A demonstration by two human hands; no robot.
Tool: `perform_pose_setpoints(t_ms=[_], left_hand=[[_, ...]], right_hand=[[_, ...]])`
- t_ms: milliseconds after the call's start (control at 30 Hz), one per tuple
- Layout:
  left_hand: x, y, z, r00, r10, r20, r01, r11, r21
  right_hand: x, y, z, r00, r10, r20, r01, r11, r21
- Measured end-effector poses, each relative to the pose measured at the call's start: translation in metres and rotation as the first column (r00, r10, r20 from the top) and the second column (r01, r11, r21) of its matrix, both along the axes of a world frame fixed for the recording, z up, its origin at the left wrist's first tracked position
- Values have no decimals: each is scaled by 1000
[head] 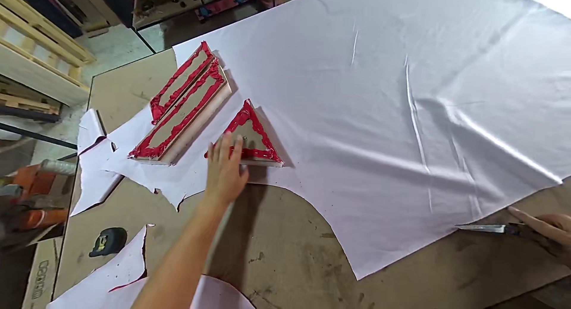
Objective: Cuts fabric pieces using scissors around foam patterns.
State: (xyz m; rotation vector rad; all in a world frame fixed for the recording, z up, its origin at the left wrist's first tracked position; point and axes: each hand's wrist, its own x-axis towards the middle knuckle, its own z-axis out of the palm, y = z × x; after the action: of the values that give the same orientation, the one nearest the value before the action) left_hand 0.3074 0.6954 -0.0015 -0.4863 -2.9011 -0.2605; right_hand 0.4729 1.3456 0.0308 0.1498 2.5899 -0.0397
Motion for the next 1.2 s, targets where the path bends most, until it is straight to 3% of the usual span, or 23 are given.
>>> perform_pose_setpoints(t_ms=[133,233,300,400,500,633,733,867,1033,1200], left_hand=[[74,56,-26,985,-149,-89,159,980,122],[92,77,-42,966,-260,1,257,953,160],[86,77,-50,964,-264,21,257,953,161],[71,70,-63,977,-213,-33,215,956,200],[64,66,-80,976,-204,-81,217,951,222],[62,68,-84,968,-212,-130,238,944,227],[60,80,-79,956,-255,-142,281,937,208],[54,105,-80,904,-364,-224,410,887,211],[51,112,-90,864,-426,-267,493,822,286],[51,109,-92,869,-406,-282,483,819,311]], right_hand=[[13,-34,29,983,-143,112,140,989,40],[56,-38,30,937,-323,131,344,915,-210],[79,-85,35,889,-392,236,458,747,-482],[92,-200,13,873,-219,436,487,390,-781],[75,-295,-32,773,-50,632,627,210,-750],[22,-339,-46,708,-285,647,676,5,-737],[-7,-330,-46,687,-319,653,696,32,-717],[-14,-318,-52,696,-300,652,682,-7,-731],[-14,-315,-55,784,-359,506,597,214,-773],[-68,-318,-56,789,-244,563,607,176,-775]])
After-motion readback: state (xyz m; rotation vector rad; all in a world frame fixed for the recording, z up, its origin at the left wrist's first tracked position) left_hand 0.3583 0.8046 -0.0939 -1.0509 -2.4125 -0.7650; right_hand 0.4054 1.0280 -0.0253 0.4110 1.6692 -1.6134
